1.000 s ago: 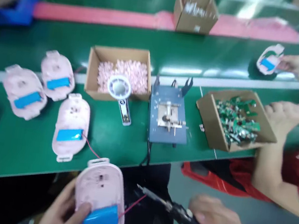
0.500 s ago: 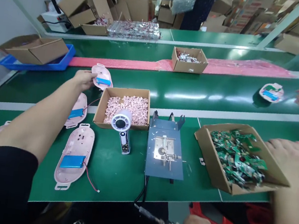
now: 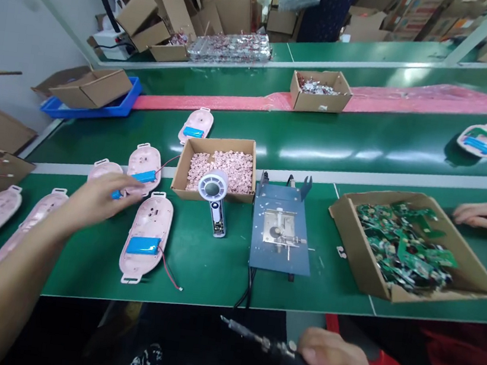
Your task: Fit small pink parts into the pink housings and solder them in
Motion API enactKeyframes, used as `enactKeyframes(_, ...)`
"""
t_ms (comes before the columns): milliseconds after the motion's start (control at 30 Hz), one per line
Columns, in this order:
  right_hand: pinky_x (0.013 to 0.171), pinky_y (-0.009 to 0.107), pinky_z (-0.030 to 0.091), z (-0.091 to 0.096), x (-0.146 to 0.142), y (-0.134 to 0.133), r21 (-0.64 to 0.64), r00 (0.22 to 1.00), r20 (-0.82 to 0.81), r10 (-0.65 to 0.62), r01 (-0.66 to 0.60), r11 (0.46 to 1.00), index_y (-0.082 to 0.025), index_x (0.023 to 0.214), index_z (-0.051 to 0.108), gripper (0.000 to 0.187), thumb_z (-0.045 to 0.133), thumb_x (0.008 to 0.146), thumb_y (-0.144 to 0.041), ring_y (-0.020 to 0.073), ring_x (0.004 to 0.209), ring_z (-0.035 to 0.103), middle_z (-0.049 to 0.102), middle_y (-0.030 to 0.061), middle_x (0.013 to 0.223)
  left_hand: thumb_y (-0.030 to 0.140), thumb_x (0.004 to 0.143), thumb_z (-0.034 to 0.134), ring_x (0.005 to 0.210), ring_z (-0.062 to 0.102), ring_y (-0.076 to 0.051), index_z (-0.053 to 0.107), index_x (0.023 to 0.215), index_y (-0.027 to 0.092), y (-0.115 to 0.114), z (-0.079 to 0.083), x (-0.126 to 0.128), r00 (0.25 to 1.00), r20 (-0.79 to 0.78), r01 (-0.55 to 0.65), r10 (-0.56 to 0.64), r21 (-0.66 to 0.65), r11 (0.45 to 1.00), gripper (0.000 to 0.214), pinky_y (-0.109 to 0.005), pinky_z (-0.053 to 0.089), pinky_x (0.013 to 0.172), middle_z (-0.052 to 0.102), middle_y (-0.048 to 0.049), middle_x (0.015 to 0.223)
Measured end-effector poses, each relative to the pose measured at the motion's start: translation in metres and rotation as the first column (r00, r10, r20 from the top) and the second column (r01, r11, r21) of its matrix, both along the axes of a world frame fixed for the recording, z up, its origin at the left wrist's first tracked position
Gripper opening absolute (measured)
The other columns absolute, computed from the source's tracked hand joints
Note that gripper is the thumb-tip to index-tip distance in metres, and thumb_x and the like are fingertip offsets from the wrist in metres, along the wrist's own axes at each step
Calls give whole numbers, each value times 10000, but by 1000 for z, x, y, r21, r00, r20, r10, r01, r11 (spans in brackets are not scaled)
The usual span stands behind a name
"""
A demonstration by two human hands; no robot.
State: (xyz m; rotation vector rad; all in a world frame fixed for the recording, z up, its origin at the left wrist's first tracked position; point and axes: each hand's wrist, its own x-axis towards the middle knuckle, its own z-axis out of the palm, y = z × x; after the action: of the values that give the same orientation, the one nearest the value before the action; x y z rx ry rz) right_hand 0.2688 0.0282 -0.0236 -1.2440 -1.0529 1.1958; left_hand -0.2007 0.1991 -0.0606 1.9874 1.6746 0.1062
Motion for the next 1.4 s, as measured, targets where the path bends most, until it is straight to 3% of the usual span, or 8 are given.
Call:
enactKeyframes(100, 499, 285, 571, 3, -15, 2, 5, 998, -42, 41, -40, 999, -199, 908, 819, 343, 562, 1016, -400, 202, 590, 668, 684, 87, 676, 536, 1031, 572, 1224, 625, -272, 741, 1217, 214, -63, 1, 3, 977, 68, 203, -204, 15, 979, 409, -440, 492, 1083, 691, -98, 1296)
enactKeyframes(200, 487, 301, 557, -3, -25, -6, 22, 993, -86, 78, -77, 997, -197, 961, 804, 378, 469, 1033, -355, 189, 554, 631, 641, 77, 643, 480, 1024, 621, 1272, 600, -287, 707, 1307, 201, -108, -2, 18, 968, 36, 245, -247, 63, 968, 406, -459, 518, 1065, 657, -107, 1366)
enactKeyframes(433, 452, 284, 502, -2, -31, -11, 8, 998, -40, 39, -39, 999, -237, 937, 809, 397, 431, 1035, -312, 169, 491, 605, 645, 77, 634, 296, 1053, 588, 1133, 660, -239, 704, 1231, 176, -144, -1, 68, 969, 24, 238, -247, 194, 952, 244, -403, 563, 964, 701, -76, 1252)
enactKeyframes(600, 485, 278, 536, -11, -11, -23, 15, 997, -73, 20, -19, 1000, -202, 974, 797, 379, 450, 1059, -326, 160, 523, 614, 660, 65, 678, 349, 1050, 591, 1057, 659, -210, 732, 1104, 173, -69, 1, 74, 971, 157, 142, -179, 220, 965, 232, -358, 530, 956, 731, -74, 1122)
enactKeyframes(767, 475, 289, 549, -16, 0, -27, -2, 995, -99, -15, 15, 1000, -199, 967, 807, 391, 443, 1044, -317, 163, 507, 612, 670, 79, 721, 354, 936, 630, 983, 615, -280, 750, 878, 147, 56, -21, 93, 995, -87, 55, -50, 61, 997, 246, -486, 477, 981, 702, -126, 951)
enactKeyframes(867, 473, 290, 549, -18, 0, -25, -6, 993, -119, 2, -3, 1000, -204, 988, 810, 380, 449, 1039, -311, 170, 523, 623, 679, 84, 740, 458, 936, 689, 1136, 600, -276, 722, 978, 126, 94, -39, 119, 997, -78, 30, -25, 55, 998, 336, -519, 436, 1082, 683, -112, 1056)
enactKeyframes(1033, 504, 301, 537, -24, 1, -27, -2, 993, -112, -25, 25, 1000, -203, 989, 807, 408, 415, 1039, -304, 168, 515, 598, 652, 84, 673, 505, 982, 670, 1187, 610, -257, 692, 1076, 117, 100, -47, 136, 999, -40, -4, 4, 10, 1000, 399, -505, 456, 1093, 673, -118, 1173)
enactKeyframes(1400, 510, 271, 498, -22, -24, -9, 53, 978, -161, 129, -122, 991, -196, 1042, 786, 410, 387, 1048, -287, 157, 535, 591, 633, 65, 653, 381, 963, 732, 811, 660, -153, 711, 987, 96, 92, -7, 98, 977, 120, -181, 178, 17, 983, 286, -343, 585, 802, 698, -58, 903)
